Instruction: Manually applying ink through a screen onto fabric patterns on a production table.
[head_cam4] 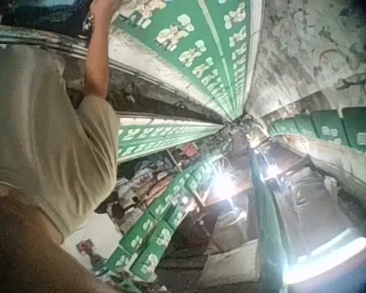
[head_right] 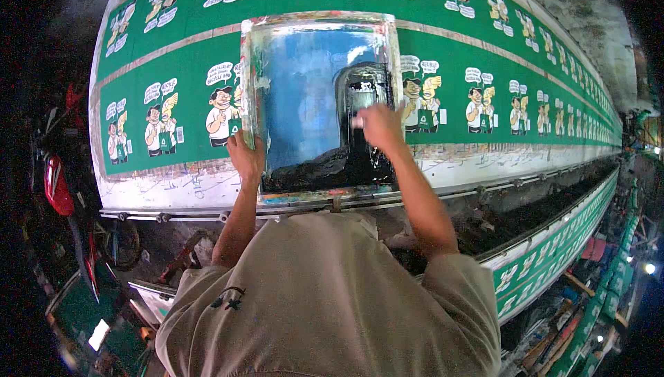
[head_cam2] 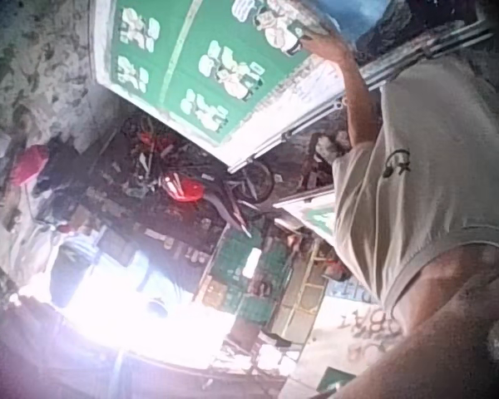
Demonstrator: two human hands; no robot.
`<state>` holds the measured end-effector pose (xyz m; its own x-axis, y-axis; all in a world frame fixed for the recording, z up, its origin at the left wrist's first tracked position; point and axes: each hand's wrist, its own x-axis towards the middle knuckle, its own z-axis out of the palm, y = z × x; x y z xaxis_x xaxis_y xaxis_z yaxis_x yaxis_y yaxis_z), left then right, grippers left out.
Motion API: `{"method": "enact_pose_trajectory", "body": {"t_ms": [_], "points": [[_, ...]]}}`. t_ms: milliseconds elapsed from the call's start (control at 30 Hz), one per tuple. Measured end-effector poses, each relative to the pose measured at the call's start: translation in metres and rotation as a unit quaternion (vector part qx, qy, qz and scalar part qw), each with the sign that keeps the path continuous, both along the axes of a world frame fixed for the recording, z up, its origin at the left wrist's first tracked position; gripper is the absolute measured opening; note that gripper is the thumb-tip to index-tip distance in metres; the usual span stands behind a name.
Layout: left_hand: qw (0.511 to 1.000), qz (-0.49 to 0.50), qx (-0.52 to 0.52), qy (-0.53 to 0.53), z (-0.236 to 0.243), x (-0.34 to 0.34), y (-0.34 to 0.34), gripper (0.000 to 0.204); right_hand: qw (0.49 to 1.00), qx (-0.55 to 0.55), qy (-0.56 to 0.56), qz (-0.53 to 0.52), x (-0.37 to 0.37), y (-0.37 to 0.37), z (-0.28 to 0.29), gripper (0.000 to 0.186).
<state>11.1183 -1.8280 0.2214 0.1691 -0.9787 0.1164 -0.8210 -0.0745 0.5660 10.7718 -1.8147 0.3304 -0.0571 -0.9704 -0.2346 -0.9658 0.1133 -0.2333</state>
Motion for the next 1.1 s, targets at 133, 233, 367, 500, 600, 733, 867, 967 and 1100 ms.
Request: {"method": "enact_pose_trajectory", "body": {"t_ms": [133, 233, 367, 500, 600, 733, 867, 967, 1100], "points": [[1.0, -0.007, 0.011, 0.016, 0.006, -0.002, -0.005, 0.05, 0.995, -0.094, 0.015, 0.005, -0.02, -0.05, -0.03, 0.016], [1.0, 0.001, 0.001, 0.012, -0.003, 0.006, -0.002, 0.052, 0.985, -0.171, 0.029, -0.022, 0.014, 0.023, -0.051, 0.019], [1.0, 0.015, -0.009, -0.011, -0.001, 0.004, -0.004, 0.049, 0.981, -0.194, -0.019, -0.001, 0.024, 0.103, -0.051, 0.022], [0.999, 0.022, -0.04, -0.018, -0.004, 0.013, -0.006, 0.041, 0.984, -0.131, -0.112, -0.033, 0.0, 0.105, -0.031, 0.012], [0.973, -0.03, 0.006, 0.228, 0.013, 0.0, -0.01, 0.04, 0.924, -0.128, -0.259, -0.249, -0.068, 0.107, -0.067, 0.023], [0.972, 0.002, -0.004, 0.235, 0.016, -0.057, 0.0, 0.042, 0.783, -0.176, -0.419, -0.426, -0.095, 0.109, -0.051, 0.032], [0.969, 0.005, 0.055, 0.24, 0.011, -0.167, 0.007, 0.052, 0.804, -0.175, -0.344, -0.452, -0.241, 0.111, -0.06, 0.043], [0.979, -0.009, 0.017, 0.203, 0.009, -0.237, 0.02, 0.056, 0.792, -0.159, -0.372, -0.457, -0.295, 0.114, -0.035, 0.047], [0.982, -0.003, 0.03, 0.187, 0.017, -0.272, 0.054, 0.056, 0.788, -0.14, -0.387, -0.458, -0.333, 0.158, -0.046, 0.046]]}}
